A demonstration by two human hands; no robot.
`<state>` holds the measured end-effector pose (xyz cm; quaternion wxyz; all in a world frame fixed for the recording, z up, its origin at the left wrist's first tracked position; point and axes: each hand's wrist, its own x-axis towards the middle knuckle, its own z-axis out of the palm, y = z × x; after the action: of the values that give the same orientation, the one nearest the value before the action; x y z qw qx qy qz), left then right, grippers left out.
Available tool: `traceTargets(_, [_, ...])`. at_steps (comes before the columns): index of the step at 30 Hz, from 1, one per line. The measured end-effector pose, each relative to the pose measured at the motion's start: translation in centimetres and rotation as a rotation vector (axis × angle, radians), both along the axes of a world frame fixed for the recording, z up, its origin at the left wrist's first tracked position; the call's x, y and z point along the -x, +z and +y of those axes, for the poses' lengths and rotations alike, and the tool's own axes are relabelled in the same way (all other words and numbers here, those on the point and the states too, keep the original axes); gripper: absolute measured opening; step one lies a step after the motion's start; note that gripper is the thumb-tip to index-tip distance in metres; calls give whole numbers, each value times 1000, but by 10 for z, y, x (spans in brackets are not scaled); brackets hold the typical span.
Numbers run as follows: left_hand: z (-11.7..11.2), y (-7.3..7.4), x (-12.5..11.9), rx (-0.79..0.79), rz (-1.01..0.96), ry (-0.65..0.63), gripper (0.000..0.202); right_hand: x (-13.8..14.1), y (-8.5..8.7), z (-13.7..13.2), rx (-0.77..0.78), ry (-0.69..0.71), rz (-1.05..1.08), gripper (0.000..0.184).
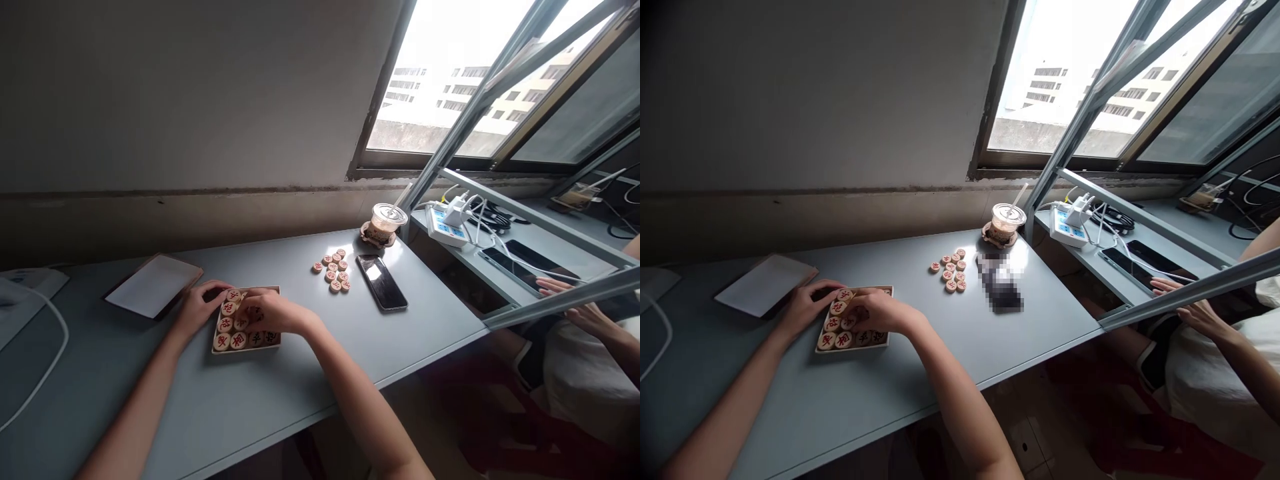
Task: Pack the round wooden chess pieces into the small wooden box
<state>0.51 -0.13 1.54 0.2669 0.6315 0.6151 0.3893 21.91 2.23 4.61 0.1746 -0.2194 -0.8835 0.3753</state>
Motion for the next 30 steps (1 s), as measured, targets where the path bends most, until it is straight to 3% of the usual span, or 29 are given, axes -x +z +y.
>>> traceTargets(5, [-2,-4,2,-31,-30,0,29,-35,10,12,-217,-338,9,19])
traceTargets(8, [-3,-3,3,-51,-51,27,26,-72,1,21,-314,-529,-188,14])
traceTargets(10, [-2,-4,3,-73,-54,38,23,-92,-9,23,-374,-737,-326,15])
traceTargets(12, [-2,-7,4,-100,-47,43,22,-100,-17,21,-415,-914,-378,23])
traceTargets(14, [-1,-10,5,-122,-37,42,21,-94,-19,13,-451,-991,-344,30])
traceTargets(16, [-1,-14,7,-143,-32,41,21,-74,-16,2,-464,-897,-270,32])
traceTargets(21, [-3,-18,9,-166,-33,46,17,-12,-1,-29,-331,-268,-246,25])
traceTargets(23, [-5,-19,10,-177,-20,61,15,0,4,-38,-315,-223,-272,22])
traceTargets(26, [-7,-18,11,-196,-7,74,13,5,10,-49,-321,-277,-276,25])
traceTargets(30, [-7,-18,11,-205,-6,74,12,7,10,-59,-294,-191,-227,29])
